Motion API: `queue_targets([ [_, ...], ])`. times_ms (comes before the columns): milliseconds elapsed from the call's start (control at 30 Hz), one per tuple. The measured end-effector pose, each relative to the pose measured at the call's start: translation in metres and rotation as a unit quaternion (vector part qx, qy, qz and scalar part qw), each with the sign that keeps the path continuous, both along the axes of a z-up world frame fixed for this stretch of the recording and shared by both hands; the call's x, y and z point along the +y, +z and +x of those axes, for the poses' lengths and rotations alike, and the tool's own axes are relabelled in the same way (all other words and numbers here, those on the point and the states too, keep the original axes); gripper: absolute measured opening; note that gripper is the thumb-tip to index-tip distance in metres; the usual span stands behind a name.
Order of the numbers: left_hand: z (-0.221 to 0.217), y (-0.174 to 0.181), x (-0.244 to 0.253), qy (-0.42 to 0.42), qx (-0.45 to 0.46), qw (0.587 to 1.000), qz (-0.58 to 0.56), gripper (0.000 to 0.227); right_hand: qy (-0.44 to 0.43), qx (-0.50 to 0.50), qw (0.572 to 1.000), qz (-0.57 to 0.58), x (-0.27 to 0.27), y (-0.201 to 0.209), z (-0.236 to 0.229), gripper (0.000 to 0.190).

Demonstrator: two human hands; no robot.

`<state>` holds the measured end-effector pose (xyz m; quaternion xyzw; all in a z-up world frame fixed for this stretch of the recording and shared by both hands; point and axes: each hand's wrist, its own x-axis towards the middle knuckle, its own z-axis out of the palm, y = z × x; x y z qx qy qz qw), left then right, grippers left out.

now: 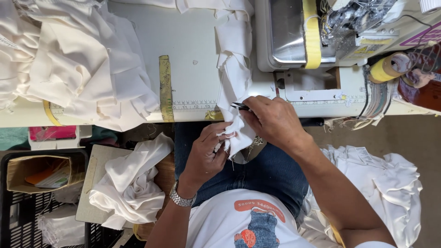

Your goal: Trimming excess fabric and loose threads from white garments using small scissors at a workbench.

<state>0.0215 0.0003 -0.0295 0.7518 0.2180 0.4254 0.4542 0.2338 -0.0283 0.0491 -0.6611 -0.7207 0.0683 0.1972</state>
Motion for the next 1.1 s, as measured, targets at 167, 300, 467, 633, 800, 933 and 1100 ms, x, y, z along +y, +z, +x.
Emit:
queue_targets([
  [167, -0.017, 0.036, 0.01, 0.0, 0.022, 1.0, -0.011, 0.028, -0.037, 0.064, 0.997, 0.004, -0.003, -0.017, 0.007, 0.006],
  [300, -0.064, 0.108, 0.055, 0.072, 0.003, 0.985, -0.155, 0.03, -0.143, 0.055, 0.988, -0.002, -0.009, -0.028, 0.041, 0.023],
  [467, -0.117, 0.133, 0.217, 0.229, 0.18, 0.931, 0.218, 0.024, -0.18, 0.011, 0.979, -0.09, -0.004, -0.009, 0.038, 0.029],
  [633, -0.077, 0.16, 0.219, 0.298, 0.221, 0.827, 0.422, 0.058, -0.186, -0.001, 0.975, -0.117, 0.007, -0.017, 0.029, 0.024],
  [800, 0.005, 0.076, 0.143, 0.132, 0.209, 0.913, 0.324, 0.034, -0.188, -0.045, 0.981, -0.013, 0.04, -0.05, 0.014, 0.013],
  [933, 0.04, 0.041, 0.105, 0.059, 0.232, 0.941, 0.239, 0.037, -0.158, 0.041, 0.985, 0.05, 0.051, -0.021, -0.003, 0.017],
  [1100, 0.03, 0.043, 0.058, -0.015, 0.128, 0.99, 0.06, 0.015, -0.052, 0.111, 0.985, 0.125, 0.006, -0.002, -0.002, 0.016],
])
